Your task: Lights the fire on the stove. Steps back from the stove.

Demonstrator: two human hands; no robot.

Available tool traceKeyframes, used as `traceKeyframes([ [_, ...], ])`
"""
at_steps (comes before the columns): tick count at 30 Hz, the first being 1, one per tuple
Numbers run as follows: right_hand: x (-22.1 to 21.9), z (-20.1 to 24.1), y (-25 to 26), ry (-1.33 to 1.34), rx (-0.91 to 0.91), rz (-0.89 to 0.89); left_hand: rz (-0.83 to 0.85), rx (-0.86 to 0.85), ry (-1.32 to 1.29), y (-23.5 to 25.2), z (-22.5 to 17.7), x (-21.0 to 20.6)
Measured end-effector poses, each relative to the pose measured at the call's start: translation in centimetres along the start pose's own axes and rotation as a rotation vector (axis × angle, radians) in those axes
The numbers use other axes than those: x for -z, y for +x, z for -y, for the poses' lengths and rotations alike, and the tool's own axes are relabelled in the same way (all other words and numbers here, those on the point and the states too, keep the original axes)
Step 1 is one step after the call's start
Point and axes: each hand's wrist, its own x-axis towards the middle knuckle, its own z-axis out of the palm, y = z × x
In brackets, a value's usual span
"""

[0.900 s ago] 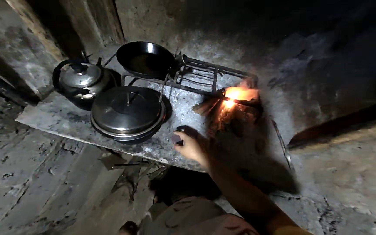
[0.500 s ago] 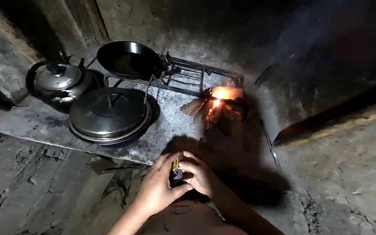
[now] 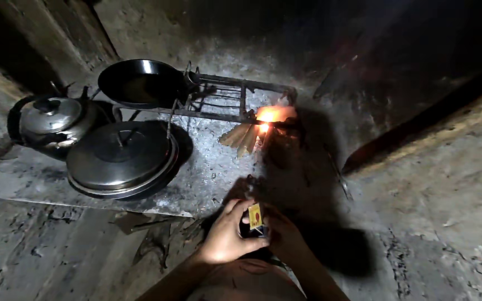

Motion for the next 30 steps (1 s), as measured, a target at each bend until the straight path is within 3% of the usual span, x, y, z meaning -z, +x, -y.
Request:
traceKeyframes([
  [10, 0.1, -0.5, -1.3, -0.043, -0.07, 0.099, -0.213, -0.127, 0.107, -0.7, 2.0, -1.1],
  [13, 0.1, -0.6, -1.5, -0.268, -0.071, 0.094, -0.17, -0.084, 0.177, -1.2, 2.2, -0.3],
  [18, 1.5, -1.4, -1.4, -0.534, 0.07, 0.234, -0.008, -0.024, 0.225, -2.4, 2.7, 0.8],
  [22, 1.7, -1.0, -1.2, -0.676, -0.084, 0.267, 0.125, 0.04, 0.23, -3.5, 2.9, 1.2],
  [30, 1.5, -1.8, -0.8, -0.706, -0.196, 0.218, 0.245, 0.128, 0.192, -4.6, 3.4, 0.5],
])
